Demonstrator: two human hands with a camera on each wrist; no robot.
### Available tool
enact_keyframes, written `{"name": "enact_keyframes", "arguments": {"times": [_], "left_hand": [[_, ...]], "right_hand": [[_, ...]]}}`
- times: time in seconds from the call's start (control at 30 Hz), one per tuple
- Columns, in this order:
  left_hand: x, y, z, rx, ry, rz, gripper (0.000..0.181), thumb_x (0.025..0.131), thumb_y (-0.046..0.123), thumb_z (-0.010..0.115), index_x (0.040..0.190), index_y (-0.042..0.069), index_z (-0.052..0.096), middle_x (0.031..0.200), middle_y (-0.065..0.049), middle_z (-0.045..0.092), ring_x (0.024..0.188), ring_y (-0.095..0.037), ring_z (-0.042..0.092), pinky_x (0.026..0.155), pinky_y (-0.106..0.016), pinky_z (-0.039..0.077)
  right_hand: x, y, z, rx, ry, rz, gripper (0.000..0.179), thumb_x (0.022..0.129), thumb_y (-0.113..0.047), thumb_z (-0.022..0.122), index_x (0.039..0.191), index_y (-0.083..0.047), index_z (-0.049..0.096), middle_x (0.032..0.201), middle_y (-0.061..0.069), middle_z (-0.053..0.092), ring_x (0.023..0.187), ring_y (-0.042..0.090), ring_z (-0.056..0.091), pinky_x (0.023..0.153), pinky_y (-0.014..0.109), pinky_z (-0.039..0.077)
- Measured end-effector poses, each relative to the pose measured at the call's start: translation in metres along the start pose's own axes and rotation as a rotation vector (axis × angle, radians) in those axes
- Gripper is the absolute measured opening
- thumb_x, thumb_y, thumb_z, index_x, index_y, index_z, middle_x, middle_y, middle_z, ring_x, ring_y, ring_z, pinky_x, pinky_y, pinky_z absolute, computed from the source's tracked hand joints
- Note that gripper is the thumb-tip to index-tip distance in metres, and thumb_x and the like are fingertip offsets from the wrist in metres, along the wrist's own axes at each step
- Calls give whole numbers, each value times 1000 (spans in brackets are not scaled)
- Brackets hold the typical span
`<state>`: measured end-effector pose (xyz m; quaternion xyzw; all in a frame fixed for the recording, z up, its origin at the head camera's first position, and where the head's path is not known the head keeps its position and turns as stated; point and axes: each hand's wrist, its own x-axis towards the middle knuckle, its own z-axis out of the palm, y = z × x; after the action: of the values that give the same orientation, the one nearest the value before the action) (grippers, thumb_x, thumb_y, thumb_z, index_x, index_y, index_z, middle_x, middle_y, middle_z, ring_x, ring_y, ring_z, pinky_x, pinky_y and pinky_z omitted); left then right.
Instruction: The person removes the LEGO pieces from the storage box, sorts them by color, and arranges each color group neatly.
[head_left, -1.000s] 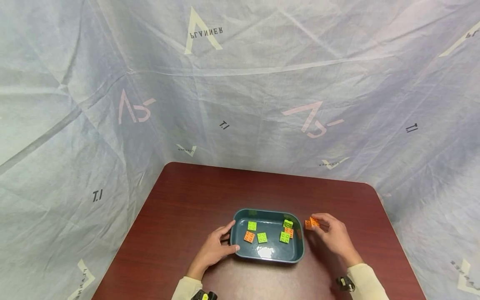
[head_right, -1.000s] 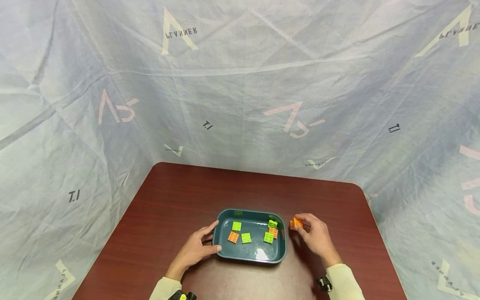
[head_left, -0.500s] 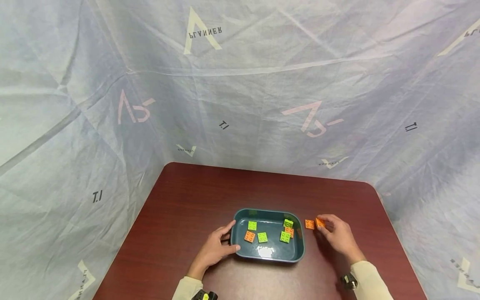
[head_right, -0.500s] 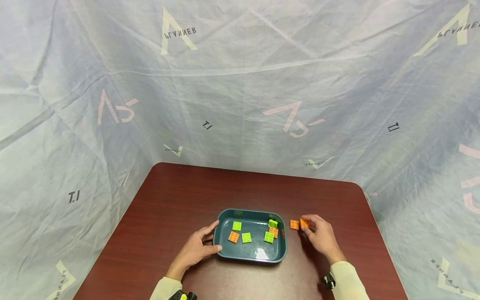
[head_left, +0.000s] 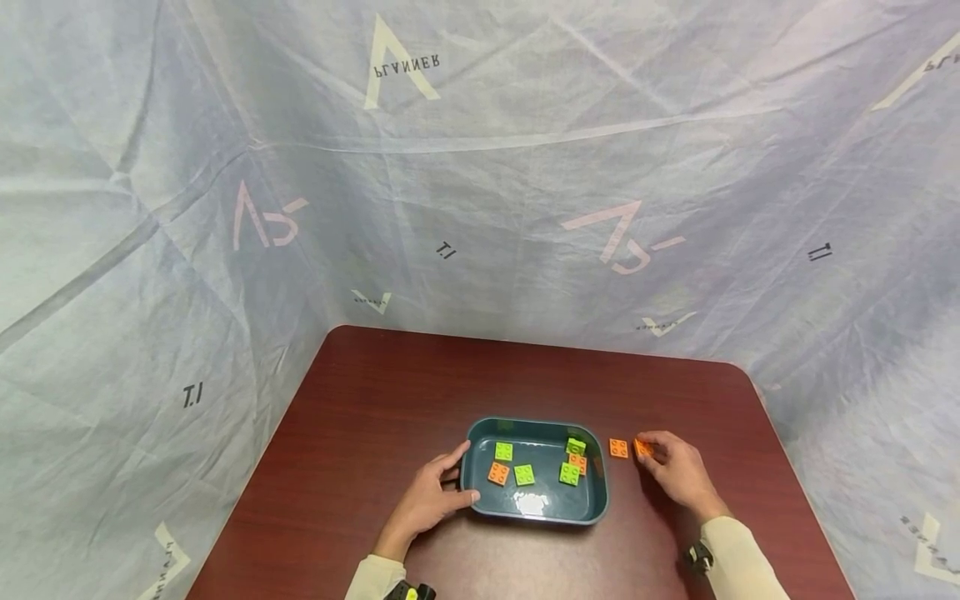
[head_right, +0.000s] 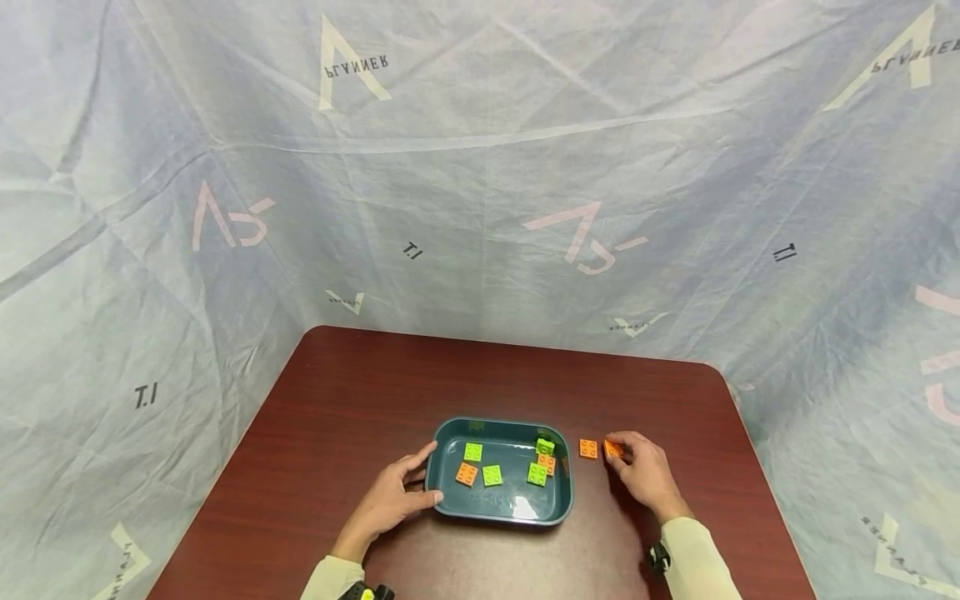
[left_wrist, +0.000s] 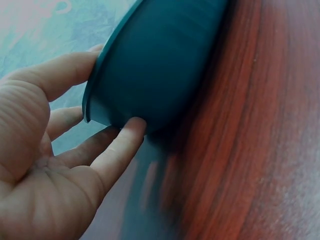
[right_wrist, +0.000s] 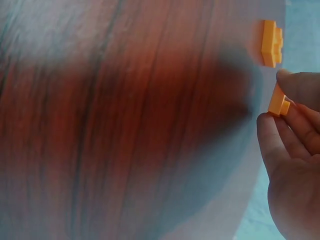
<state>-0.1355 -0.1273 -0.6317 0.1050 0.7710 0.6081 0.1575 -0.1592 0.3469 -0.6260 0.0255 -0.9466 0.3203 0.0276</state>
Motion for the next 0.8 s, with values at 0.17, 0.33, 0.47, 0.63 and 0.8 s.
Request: {"name": "enact_keyframes", "arguments": {"times": [0.17,0.33,0.47,0.63,0.8], "left_hand": [[1,1,1,-11,-15,-4,84,92,24,86,164,24,42,154,-24,50,138,-42,58,94,-34,61],[2,2,1,2,-13,-3,84,92,24,86,164,23,42,152,-25,50,138,-43,57,96,-37,60],[2,4,0,14,-6,-7,84,91,25,86,164,23,43,156,-26,47,139,-43,56,97,-38,60],[1,3,-1,16,0,-14,85,91,25,87,163,25,43,158,-27,46,139,-44,56,97,-39,60],[0,1,0,4,1,-18,85,90,24,87,163,25,44,153,-26,50,138,-44,57,94,-36,61]], "right_hand": [[0,4,3,-20,2,-15,37,91,-4,82,127,-1,72,124,23,71,103,38,76,84,48,62],[1,7,4,-24,9,-23,37,90,-3,82,126,-1,72,122,22,72,103,37,76,85,49,62],[3,8,6,-32,18,-31,37,90,-3,82,126,-1,73,122,21,72,103,36,76,85,50,62],[4,7,8,-35,25,-38,38,90,-4,83,126,-1,73,123,21,72,104,37,75,86,51,62],[3,7,9,-47,21,-37,38,90,-4,83,126,-1,73,123,21,72,104,36,75,86,50,62]]}}
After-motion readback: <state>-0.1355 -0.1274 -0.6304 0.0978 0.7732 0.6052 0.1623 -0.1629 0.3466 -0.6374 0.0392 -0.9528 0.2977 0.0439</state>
